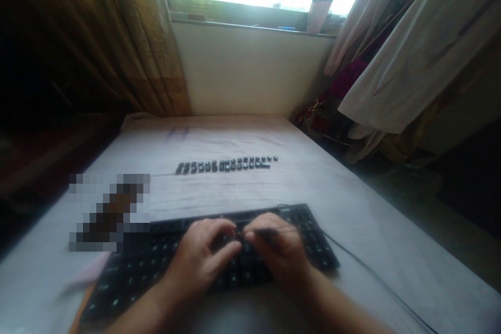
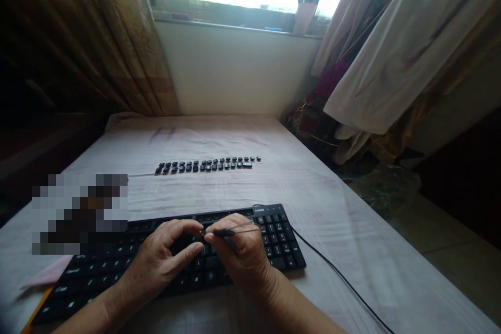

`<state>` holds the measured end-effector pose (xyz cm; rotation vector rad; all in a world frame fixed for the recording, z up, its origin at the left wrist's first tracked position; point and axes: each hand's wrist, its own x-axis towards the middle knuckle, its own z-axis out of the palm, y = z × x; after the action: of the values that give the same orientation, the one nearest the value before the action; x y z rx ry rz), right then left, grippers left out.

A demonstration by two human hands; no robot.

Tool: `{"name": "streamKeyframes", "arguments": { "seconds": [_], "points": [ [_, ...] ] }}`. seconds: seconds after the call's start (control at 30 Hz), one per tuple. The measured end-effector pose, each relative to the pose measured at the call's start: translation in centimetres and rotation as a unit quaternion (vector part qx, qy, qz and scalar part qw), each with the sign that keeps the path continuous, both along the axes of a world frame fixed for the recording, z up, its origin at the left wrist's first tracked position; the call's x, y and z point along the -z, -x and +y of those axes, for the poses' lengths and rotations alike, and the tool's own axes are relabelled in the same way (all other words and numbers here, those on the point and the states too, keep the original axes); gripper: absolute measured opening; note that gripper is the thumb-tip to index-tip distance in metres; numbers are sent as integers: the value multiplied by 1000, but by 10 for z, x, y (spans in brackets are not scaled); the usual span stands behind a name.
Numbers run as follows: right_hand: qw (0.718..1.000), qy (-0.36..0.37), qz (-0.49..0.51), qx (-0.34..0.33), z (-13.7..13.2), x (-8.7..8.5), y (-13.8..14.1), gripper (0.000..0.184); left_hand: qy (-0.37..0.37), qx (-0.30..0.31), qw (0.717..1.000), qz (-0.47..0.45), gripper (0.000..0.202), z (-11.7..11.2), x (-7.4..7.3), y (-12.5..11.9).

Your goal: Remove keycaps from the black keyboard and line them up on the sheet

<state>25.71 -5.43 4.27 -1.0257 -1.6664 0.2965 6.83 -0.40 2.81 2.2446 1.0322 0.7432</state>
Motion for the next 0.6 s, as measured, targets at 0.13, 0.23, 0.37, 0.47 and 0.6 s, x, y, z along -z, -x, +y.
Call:
{"name": "streamKeyframes", "arguments": {
  "seconds": [0.13, 0.23, 0.37, 0.47, 0.6],
  "points": [
    [1000, -8, -8, 0, -1, 3, 1, 9, 31, 0, 999, -25, 18, -1, -1, -1],
    [1000, -4, -2, -8, -1, 4, 2, 9, 62, 7, 997, -42, 18, 0, 0, -2],
    [999, -13, 14, -34, -2, 4, 4, 16, 72, 6, 996, -45, 19, 0, 3, -3],
    [1000, -23, -6, -12, -1, 4, 3, 21, 61, 3, 997, -38, 22, 0, 3, -2],
    [997, -34, -48, 58, 2, 12, -7, 22, 80, 9, 995, -54, 23, 1, -2, -2]
  ]
}}
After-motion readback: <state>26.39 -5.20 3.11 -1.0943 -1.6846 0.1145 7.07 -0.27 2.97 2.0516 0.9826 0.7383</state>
